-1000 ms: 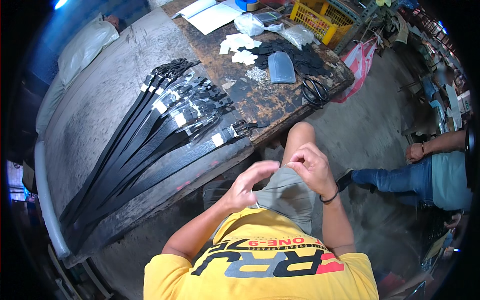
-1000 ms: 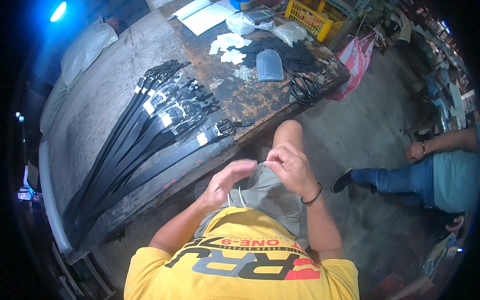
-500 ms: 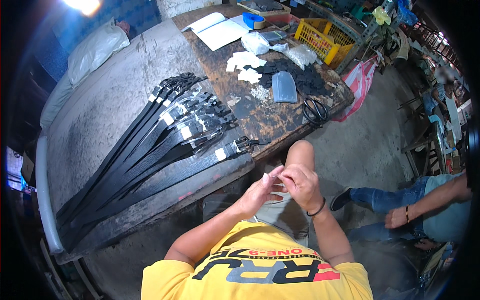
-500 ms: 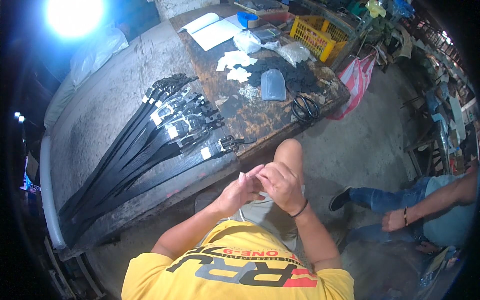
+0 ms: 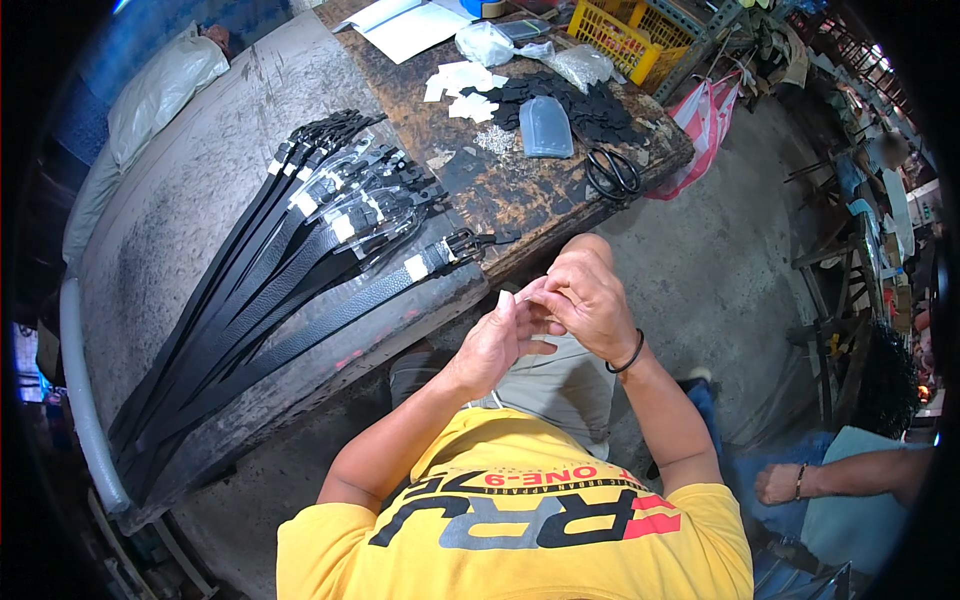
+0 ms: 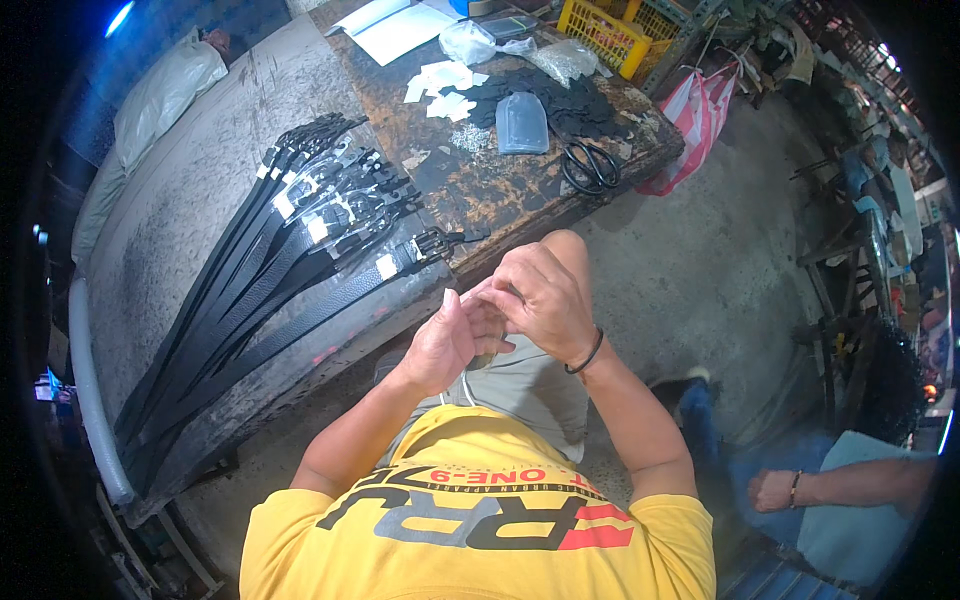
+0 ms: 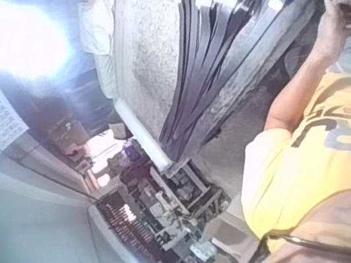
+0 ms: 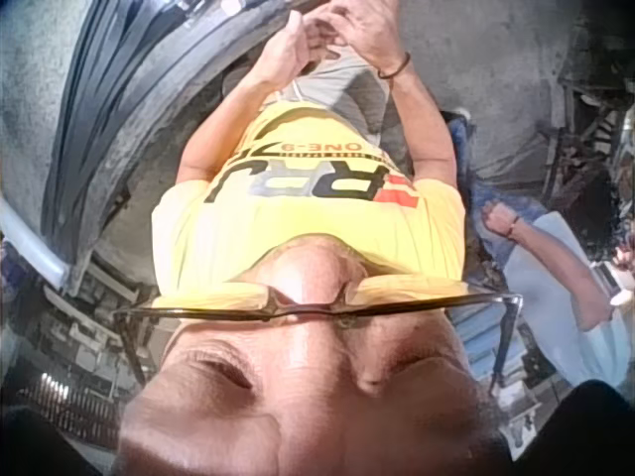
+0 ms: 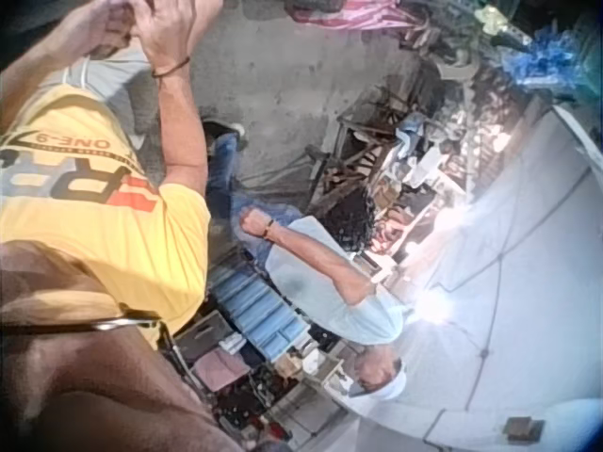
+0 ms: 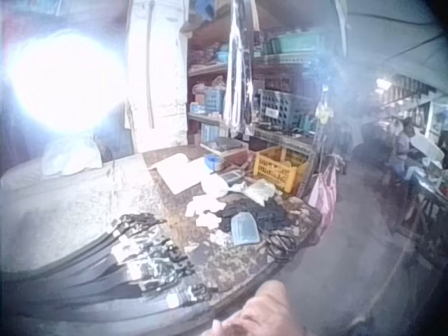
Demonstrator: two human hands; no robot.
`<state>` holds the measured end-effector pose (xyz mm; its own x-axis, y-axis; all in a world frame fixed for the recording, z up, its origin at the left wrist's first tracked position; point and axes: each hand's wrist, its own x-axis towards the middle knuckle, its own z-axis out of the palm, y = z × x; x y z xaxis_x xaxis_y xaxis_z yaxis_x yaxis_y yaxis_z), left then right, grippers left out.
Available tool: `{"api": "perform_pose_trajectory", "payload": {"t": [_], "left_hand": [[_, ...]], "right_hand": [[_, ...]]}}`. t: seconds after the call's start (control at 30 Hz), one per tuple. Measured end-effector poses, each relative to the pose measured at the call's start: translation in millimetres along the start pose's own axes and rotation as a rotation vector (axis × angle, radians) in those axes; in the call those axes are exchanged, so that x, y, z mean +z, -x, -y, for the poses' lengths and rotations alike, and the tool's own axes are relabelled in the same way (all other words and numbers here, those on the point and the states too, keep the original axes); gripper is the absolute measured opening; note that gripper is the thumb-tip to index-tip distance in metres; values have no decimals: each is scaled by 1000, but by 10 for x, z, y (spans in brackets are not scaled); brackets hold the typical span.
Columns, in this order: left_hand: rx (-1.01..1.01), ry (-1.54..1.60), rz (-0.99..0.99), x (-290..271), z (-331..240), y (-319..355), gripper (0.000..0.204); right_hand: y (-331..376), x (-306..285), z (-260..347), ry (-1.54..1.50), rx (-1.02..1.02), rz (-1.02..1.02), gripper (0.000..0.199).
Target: Assembling buckles and plastic components onto leather belts at a workshop table.
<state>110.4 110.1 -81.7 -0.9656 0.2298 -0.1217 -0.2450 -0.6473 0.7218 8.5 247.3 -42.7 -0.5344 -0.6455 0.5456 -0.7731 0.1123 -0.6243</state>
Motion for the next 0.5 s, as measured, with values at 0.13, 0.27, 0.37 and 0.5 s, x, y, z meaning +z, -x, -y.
{"api": "perform_pose_trajectory", "payload": {"t": [0.13, 0.27, 0.37, 0.5], "left_hand": [[7, -19, -19, 22, 22, 26, 85], [14, -33, 0, -22, 56, 27, 79], [21, -153, 45, -70, 45, 38, 83], [103, -311, 10, -82, -6, 48, 80]], "right_hand": [[-41, -48, 11, 3, 1, 29, 20], [-103, -152, 10, 44, -93, 116, 18], [-113, -190, 6, 13, -82, 171, 19], [-90, -204, 50, -115, 86, 216, 18]]}}
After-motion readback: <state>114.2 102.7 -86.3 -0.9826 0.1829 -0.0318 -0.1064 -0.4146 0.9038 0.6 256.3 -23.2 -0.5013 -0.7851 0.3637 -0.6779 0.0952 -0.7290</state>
